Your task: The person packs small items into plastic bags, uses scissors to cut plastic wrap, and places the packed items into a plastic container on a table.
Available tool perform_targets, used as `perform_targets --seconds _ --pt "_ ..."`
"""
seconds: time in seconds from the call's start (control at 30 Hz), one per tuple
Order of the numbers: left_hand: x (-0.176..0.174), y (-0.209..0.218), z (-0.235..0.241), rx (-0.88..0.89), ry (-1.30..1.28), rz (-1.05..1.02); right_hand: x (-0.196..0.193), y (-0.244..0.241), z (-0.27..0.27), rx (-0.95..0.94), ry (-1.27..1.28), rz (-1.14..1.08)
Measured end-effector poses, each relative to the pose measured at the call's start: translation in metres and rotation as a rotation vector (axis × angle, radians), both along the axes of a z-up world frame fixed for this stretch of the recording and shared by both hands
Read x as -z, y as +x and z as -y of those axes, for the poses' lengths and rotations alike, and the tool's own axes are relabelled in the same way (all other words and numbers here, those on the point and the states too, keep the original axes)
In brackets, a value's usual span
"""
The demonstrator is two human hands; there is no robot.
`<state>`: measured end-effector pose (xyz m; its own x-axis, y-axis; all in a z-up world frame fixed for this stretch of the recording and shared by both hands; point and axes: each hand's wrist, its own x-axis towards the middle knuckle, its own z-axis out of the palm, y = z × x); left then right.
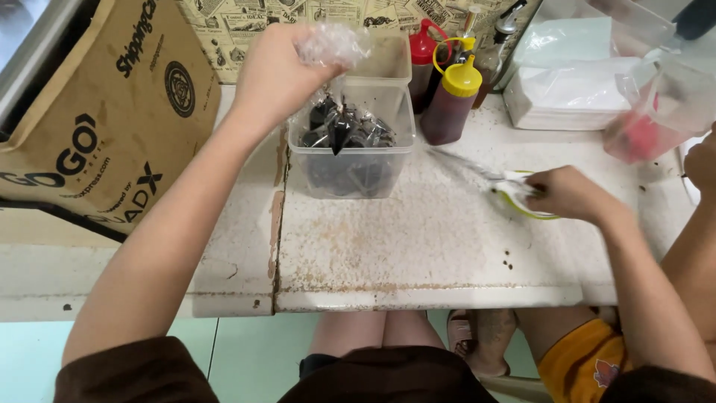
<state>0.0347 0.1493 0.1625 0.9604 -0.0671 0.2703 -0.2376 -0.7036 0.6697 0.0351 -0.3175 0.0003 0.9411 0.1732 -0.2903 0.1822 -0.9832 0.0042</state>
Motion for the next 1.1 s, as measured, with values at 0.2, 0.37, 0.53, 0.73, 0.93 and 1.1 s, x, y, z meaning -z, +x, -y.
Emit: perform_targets --seconds 0.2,0.37,0.53,0.73,0.93,1.1 --pt "0.015 0.018 0.0 -0.041 0.253 0.272 -0.072 -0.048 -0.01 0.017 0.214 0.283" --pt "0.008 0.017 0.018 -0.006 0.266 0.335 -0.122 -0.058 -0.109 -0.016 0.09 0.16" --pt "-0.007 0.012 0.034 0.035 0.286 0.268 -0.146 -0.049 -0.161 -0.139 0.018 0.207" --pt "-0.004 0.014 0.046 0.088 0.567 0.438 -0.148 -0.032 -0.186 -0.201 0.025 0.256" --pt "-0.004 0.013 0.037 0.016 0.5 0.258 -0.136 -0.018 -0.176 -0.217 0.164 0.241" --pt "-0.001 0.019 0.042 0.036 0.411 0.207 -0.141 -0.018 -0.179 -0.22 0.127 0.202"
